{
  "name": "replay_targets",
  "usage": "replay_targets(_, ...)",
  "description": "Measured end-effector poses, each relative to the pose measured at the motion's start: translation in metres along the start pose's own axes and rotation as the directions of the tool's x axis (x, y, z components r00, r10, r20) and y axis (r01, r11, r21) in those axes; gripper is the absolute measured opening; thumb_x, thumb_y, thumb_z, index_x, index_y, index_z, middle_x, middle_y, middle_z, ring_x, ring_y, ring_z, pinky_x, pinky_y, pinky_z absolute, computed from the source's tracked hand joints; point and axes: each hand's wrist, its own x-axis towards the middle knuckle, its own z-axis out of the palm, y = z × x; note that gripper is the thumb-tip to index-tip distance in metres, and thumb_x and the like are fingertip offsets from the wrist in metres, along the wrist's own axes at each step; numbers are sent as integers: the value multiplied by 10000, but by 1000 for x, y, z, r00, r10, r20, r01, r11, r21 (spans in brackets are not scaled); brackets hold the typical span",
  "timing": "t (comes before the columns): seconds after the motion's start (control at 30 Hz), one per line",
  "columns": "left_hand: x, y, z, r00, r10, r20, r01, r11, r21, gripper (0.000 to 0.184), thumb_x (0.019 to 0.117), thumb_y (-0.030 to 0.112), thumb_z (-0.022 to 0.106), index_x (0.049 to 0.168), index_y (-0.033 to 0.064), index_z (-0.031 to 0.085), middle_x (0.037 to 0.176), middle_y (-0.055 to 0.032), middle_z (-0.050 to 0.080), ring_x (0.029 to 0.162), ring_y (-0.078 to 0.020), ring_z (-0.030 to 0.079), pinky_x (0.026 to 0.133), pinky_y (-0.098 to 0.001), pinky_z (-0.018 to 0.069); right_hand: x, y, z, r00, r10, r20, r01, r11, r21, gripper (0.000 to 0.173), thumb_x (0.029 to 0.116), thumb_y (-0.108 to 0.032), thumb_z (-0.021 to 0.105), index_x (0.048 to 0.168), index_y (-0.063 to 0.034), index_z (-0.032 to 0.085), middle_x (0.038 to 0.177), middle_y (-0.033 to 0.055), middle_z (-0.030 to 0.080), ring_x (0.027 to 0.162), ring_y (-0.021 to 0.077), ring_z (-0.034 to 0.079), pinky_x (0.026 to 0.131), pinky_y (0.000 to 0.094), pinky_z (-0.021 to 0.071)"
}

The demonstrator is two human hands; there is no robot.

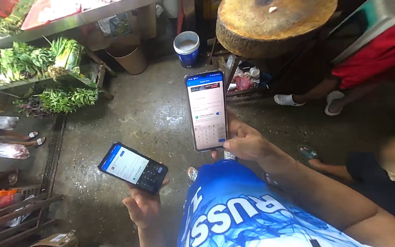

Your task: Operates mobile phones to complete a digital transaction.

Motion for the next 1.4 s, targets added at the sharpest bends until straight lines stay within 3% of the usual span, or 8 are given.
replay_targets(0.2, -17, 19, -37, 996, 59, -67, -61, 998, -24, 878, 839, 708, 644, 1564, 395, 262, 1458, -107, 578, 1257, -372, 625, 817, -544, 627, 27, 25, 24, 999, 32, 38, -31, 999, -24, 707, 912, -92, 642, 1493, -356, 337, 1309, 50, 630, 1059, 223, 691, 815, 365, 622)
replay_targets(0.33, -37, 35, -68, 992, 69, -105, -72, 997, -23, 816, 866, 701, 613, 1559, 417, 290, 1473, -94, 569, 1280, -366, 609, 838, -545, 620, 45, 48, 39, 999, 38, 24, -36, 998, -52, 729, 894, -91, 682, 1480, -339, 325, 1280, 49, 638, 995, 202, 697, 755, 323, 618)
replay_targets(0.47, -54, 51, -90, 984, 77, -159, -71, 996, 46, 828, 870, 733, 571, 1571, 434, 247, 1483, -84, 561, 1273, -360, 616, 820, -537, 627, 58, 67, 50, 998, 39, -54, -44, 996, -79, 796, 868, -96, 731, 1474, -344, 277, 1256, 27, 640, 935, 179, 699, 691, 293, 611)
replay_targets(0.6, -61, 62, -104, 979, 87, -187, -79, 996, 47, 845, 868, 734, 577, 1573, 436, 220, 1481, -84, 560, 1262, -366, 622, 811, -541, 626, 66, 75, 57, 998, 38, -56, -42, 996, -75, 777, 879, -87, 723, 1470, -341, 287, 1253, 32, 645, 953, 188, 702, 697, 302, 613)
replay_targets(1.1, -46, 49, -117, 987, 53, -153, -55, 998, -12, 825, 862, 729, 588, 1563, 447, 255, 1467, -80, 575, 1262, -356, 624, 827, -531, 625, 74, 73, 70, 994, 75, -81, -90, 974, -209, 735, 915, -24, 635, 1486, -328, 286, 1176, 47, 673, 861, 164, 698, 684, 280, 601)
replay_targets(1.27, -40, 43, -115, 987, 50, -154, -53, 998, -19, 855, 863, 726, 590, 1576, 434, 218, 1488, -80, 556, 1267, -362, 620, 811, -536, 629, 73, 72, 73, 994, 81, -79, -97, 971, -217, 714, 914, -26, 633, 1472, -316, 293, 1162, 60, 671, 839, 162, 692, 673, 275, 595)
replay_targets(1.4, -36, 42, -115, 989, 57, -138, -59, 998, -14, 835, 859, 733, 588, 1565, 427, 263, 1478, -77, 564, 1258, -351, 628, 803, -522, 633, 72, 70, 75, 994, 73, -83, -91, 970, -226, 694, 921, -31, 619, 1469, -319, 304, 1141, 57, 679, 830, 161, 694, 665, 275, 595)
